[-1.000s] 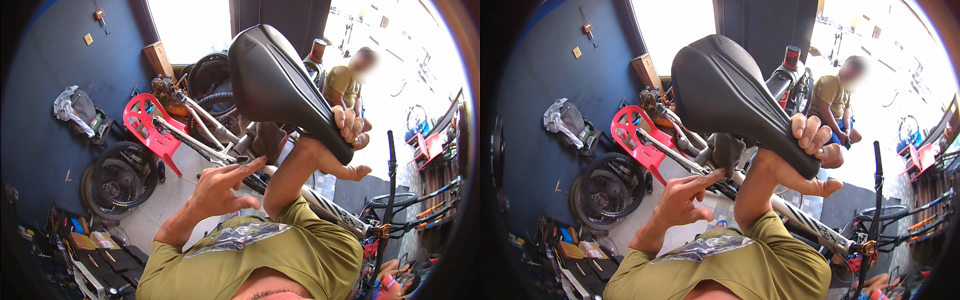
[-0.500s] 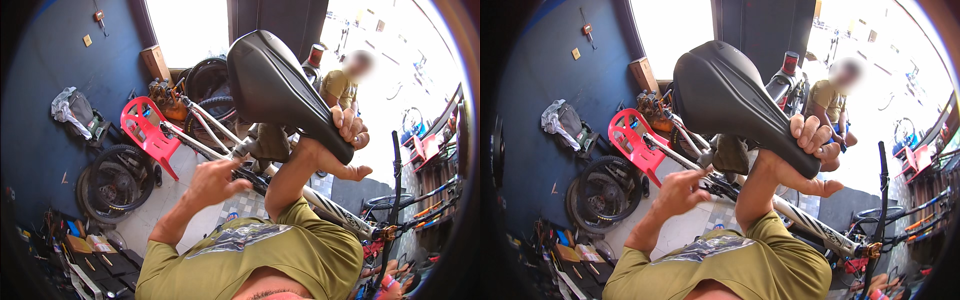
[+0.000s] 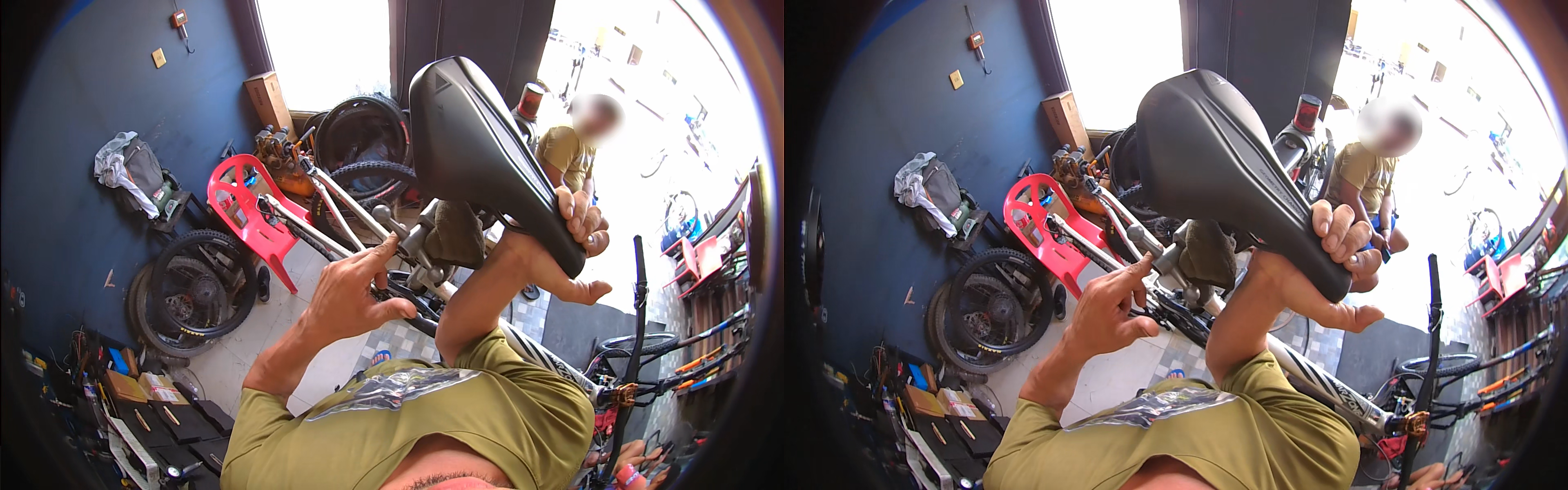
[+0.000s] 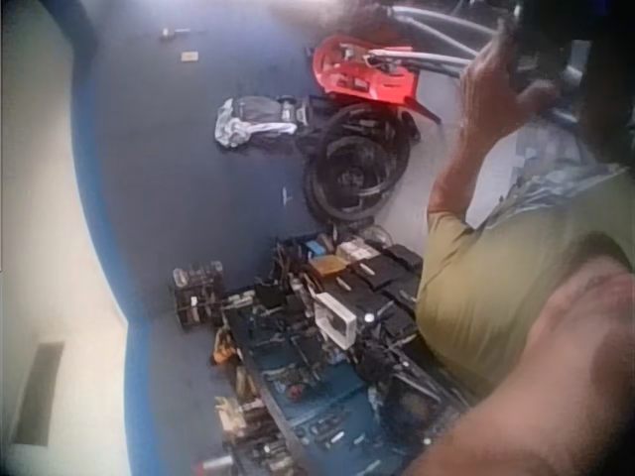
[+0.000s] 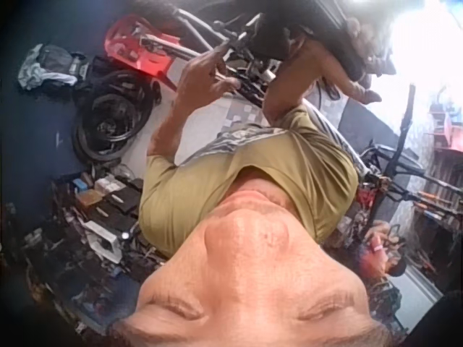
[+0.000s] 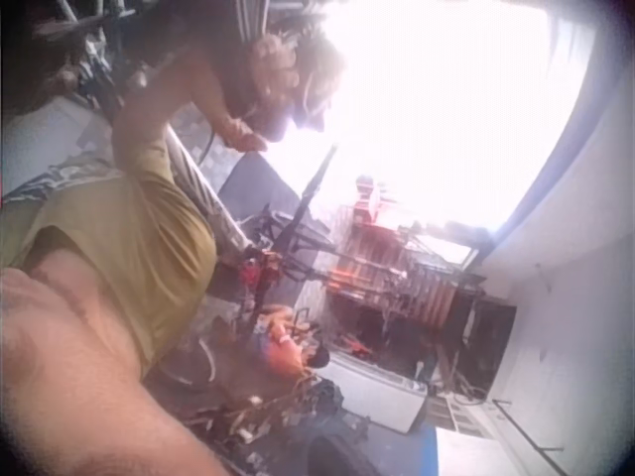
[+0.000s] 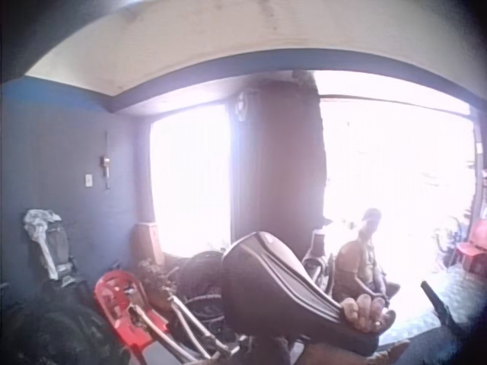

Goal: The person works on a bicycle wheel's cassette, repeatedly inserting and removing small metal spacers between the sprockets. They then move the wheel aside, pick up a bicycle frame, and adjust the seat post and saddle angle.

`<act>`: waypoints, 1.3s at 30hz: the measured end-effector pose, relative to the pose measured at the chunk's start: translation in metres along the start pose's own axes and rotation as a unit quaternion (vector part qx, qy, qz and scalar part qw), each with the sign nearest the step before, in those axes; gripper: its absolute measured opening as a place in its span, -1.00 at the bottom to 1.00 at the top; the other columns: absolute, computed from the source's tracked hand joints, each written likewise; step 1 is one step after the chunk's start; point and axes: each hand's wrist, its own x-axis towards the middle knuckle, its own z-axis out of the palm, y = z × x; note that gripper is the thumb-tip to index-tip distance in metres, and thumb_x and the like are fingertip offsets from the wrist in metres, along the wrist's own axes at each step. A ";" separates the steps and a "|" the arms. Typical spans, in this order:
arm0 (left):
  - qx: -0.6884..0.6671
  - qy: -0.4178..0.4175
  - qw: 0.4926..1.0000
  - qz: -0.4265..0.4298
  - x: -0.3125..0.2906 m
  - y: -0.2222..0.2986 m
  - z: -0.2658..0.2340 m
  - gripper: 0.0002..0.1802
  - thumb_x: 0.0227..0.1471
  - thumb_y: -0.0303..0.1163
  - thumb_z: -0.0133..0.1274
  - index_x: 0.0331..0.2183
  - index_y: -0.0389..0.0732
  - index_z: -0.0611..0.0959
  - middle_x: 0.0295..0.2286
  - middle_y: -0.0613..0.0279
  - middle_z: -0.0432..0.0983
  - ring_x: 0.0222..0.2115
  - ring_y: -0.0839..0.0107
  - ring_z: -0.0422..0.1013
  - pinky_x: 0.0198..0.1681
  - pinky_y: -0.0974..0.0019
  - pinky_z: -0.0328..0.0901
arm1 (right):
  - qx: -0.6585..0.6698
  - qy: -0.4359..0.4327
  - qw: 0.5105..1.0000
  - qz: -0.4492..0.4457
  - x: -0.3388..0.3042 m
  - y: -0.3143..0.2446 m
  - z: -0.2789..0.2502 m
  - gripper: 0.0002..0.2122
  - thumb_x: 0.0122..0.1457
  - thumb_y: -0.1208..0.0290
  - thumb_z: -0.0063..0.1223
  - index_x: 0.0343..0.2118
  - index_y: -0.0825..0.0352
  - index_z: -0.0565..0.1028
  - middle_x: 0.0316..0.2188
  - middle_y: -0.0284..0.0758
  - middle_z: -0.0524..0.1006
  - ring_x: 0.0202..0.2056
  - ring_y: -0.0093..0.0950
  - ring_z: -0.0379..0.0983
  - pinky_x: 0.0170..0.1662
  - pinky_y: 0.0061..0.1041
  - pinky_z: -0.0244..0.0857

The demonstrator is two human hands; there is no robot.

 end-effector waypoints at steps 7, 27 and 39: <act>-0.097 0.015 0.995 -0.020 0.012 0.009 -0.001 0.18 -0.18 0.35 0.34 0.33 -0.09 0.35 -0.60 0.28 0.41 -0.63 0.54 0.33 -0.53 0.39 0.27 | 0.013 -0.014 1.000 -0.002 -0.007 -0.001 -0.002 -0.46 0.15 -0.31 -0.08 -0.46 0.19 0.44 -0.50 -0.39 0.33 -0.39 -0.51 0.28 -0.24 -0.42 0.21; 0.060 -0.038 0.993 -0.093 0.014 -0.005 -0.008 -0.01 -0.06 0.33 0.23 0.29 0.03 0.44 -0.60 0.10 0.46 -0.63 0.26 0.38 -0.48 0.15 0.33 | 0.011 0.014 1.000 0.001 -0.001 -0.002 0.005 -0.47 -0.01 -0.30 0.03 -0.58 0.18 0.41 -0.55 -0.40 0.31 -0.44 -0.50 0.26 -0.31 -0.47 0.20; 0.125 -0.039 0.991 -0.017 0.010 0.000 -0.007 -0.09 -0.12 0.36 0.25 0.19 0.07 0.56 -0.49 0.08 0.59 -0.52 0.13 0.56 -0.47 0.07 0.39 | -0.002 -0.025 1.000 -0.006 -0.004 0.001 0.001 -0.45 0.08 -0.33 -0.03 -0.53 0.20 0.41 -0.53 -0.40 0.32 -0.42 -0.51 0.27 -0.27 -0.44 0.20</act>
